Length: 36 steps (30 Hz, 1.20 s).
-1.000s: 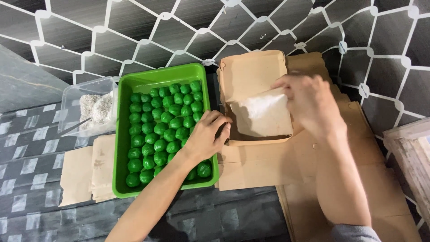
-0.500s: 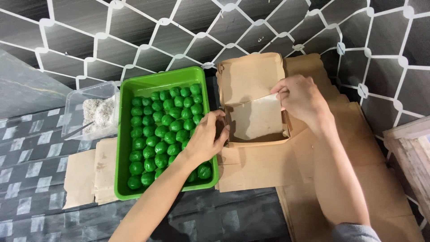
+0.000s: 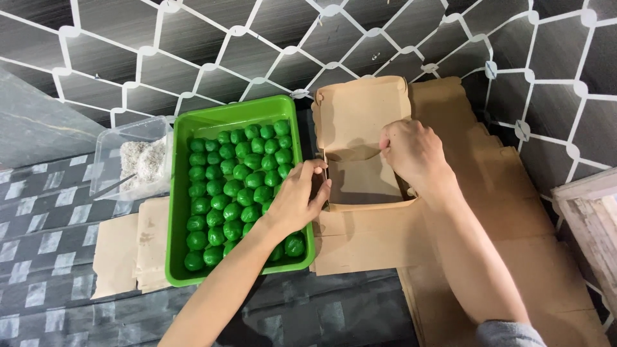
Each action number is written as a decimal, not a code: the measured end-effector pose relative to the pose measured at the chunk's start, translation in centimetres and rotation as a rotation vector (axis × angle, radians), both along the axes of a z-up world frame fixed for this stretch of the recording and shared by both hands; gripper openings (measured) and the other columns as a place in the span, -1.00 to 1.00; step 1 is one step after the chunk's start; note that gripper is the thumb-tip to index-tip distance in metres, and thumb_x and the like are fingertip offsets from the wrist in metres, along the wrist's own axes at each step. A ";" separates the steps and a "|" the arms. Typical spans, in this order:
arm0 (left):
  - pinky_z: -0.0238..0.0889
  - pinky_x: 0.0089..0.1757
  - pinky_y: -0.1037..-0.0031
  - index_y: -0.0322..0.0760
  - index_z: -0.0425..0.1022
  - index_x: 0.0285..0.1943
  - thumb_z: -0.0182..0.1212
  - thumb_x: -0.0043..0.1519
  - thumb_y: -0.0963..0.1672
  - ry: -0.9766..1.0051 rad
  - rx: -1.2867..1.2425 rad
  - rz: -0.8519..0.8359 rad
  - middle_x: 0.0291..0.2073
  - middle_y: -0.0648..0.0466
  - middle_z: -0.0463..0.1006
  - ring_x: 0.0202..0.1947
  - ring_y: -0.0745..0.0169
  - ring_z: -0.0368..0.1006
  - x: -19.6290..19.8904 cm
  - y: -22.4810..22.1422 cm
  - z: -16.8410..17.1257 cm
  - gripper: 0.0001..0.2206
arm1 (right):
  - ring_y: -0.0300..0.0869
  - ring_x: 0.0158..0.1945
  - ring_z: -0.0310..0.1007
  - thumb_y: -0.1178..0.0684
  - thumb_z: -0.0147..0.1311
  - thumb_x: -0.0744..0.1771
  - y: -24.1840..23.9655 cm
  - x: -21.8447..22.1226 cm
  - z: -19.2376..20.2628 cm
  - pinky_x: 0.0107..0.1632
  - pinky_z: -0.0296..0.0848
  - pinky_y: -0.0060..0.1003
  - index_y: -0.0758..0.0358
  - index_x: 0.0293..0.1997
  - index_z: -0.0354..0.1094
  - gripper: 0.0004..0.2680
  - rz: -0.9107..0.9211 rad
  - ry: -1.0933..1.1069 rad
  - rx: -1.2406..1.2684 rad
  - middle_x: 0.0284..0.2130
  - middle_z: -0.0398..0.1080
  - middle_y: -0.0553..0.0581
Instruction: Packing green round food items into a cardboard box, sprinkling them with grated coconut using a spoon, and closing the box.
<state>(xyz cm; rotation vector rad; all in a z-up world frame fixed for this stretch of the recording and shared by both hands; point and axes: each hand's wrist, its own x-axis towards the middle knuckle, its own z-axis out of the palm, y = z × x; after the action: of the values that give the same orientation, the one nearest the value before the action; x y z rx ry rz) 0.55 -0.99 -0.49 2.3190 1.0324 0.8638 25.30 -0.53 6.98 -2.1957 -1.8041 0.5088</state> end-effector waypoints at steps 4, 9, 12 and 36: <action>0.39 -0.03 0.09 -0.20 0.29 0.16 0.11 0.33 -0.07 0.009 0.015 -0.002 -0.22 -0.10 0.52 -0.11 -0.29 0.57 0.0 0.1 -0.6 -0.73 | 0.16 -0.37 0.60 0.26 -0.03 0.24 0.0 -0.3 0.9 -0.21 0.55 -0.02 0.07 -0.56 0.47 -0.81 0.020 -0.101 0.009 -0.47 0.49 0.12; 0.40 -0.06 0.12 -0.17 0.29 0.17 0.10 0.34 -0.07 0.006 0.019 -0.020 -0.22 -0.12 0.51 -0.15 -0.26 0.57 -0.1 0.3 -0.9 -0.73 | 0.20 -0.18 0.47 0.25 -0.06 0.25 -2.2 -2.8 4.4 -0.07 0.44 0.02 0.18 -0.37 0.38 -0.90 0.222 -0.128 -0.131 -0.29 0.45 0.23; 0.40 -0.09 0.14 -0.20 0.32 0.17 0.10 0.34 -0.09 0.009 -0.016 -0.021 -0.26 -0.12 0.52 -0.19 -0.25 0.57 -0.2 0.1 -0.5 -0.74 | 0.28 0.25 0.34 0.30 -0.13 0.31 -3.6 -5.2 6.6 0.31 0.33 0.11 0.44 0.03 0.45 -0.75 0.497 -0.024 -0.379 0.07 0.44 0.42; 0.40 -0.17 0.28 -0.21 0.48 -0.07 0.12 0.35 -0.13 -0.026 0.159 -0.111 -0.34 0.01 0.49 -0.21 -0.02 0.48 -0.5 0.3 0.7 -0.90 | 0.11 -0.03 0.55 0.20 0.05 0.23 -2.5 0.5 4.9 0.02 0.47 0.03 0.14 -0.23 0.49 -0.87 0.189 0.054 -0.113 -0.23 0.54 0.10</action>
<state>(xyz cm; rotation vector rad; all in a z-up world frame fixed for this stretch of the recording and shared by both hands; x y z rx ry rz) 0.02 -0.70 0.21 2.4632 0.8420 0.9599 25.76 -3.02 11.86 -2.0692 -2.0109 0.7199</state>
